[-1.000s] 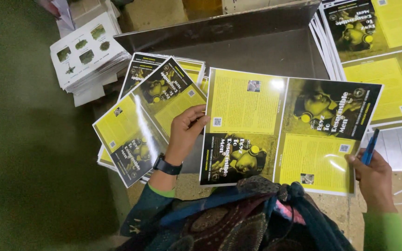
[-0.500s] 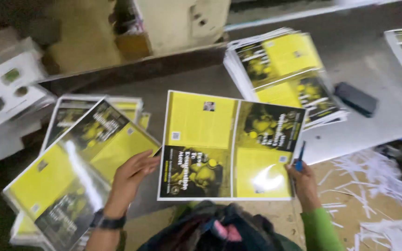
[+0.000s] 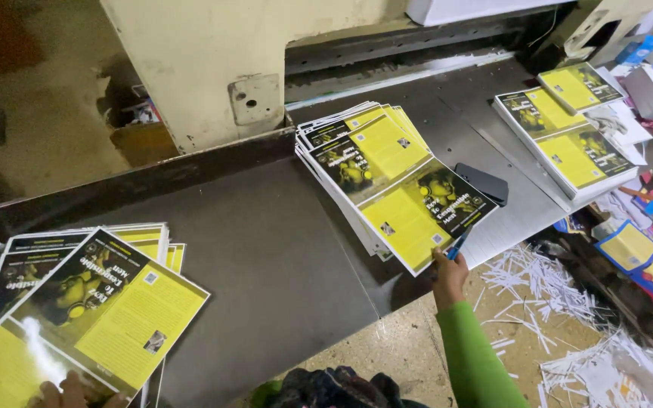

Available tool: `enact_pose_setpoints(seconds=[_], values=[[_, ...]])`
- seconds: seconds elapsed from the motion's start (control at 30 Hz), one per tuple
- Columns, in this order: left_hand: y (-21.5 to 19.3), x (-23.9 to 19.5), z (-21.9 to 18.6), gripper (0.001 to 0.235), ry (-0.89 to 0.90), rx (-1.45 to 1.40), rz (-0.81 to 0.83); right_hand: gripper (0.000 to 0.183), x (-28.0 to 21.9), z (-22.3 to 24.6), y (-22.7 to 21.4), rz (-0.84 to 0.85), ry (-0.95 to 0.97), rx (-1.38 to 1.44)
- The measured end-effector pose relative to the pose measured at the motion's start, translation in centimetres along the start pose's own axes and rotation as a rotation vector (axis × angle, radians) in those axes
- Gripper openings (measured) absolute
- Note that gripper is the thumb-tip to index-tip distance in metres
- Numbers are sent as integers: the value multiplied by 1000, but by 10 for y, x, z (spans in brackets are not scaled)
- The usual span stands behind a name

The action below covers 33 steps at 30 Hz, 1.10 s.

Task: Manually cutting or scoring printed sheets using a small hand tool on a metal work surface in a print shop.

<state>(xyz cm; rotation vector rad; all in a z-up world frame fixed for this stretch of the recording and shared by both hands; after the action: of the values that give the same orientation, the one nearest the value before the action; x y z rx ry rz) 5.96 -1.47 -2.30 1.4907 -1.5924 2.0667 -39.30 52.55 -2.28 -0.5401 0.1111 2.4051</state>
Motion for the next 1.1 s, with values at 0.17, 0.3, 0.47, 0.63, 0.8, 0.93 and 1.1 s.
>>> enact_pose_setpoints(seconds=[0.17, 0.3, 0.47, 0.63, 0.8, 0.93, 1.1], values=[[29, -35, 25, 58, -348, -74, 463, 28, 37, -8, 48, -62, -77, -2], [30, -23, 28, 101, -531, 148, 1306, 28, 96, -28, 74, -62, -123, -81], [-32, 7, -17, 108, -273, -157, 878, 29, 161, -65, 82, 181, 69, 213], [-32, 0, -21, 87, -292, -128, 965, 43, 25, -4, 34, -49, -739, -403], [-20, -9, -34, 84, -272, -98, 913, 31, -47, -12, 27, 132, -824, -556], [3, -16, -60, 71, -152, -142, 758, 20, -94, -39, 39, 352, -689, -510], [-4, -18, -75, 48, 88, -33, 496, 16, -174, -49, 45, 556, -584, -485]])
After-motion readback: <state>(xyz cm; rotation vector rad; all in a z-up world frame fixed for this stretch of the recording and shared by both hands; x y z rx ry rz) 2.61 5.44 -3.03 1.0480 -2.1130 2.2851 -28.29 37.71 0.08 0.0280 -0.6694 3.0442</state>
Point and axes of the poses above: each hand's wrist, its own x-axis towards the middle knuckle, its own y-axis out of the palm, z = x × y, the point moved 5 cm from there along x, towards the middle knuckle, and after that the axes turned 14 degrees about -z, right-handed, at the moved point
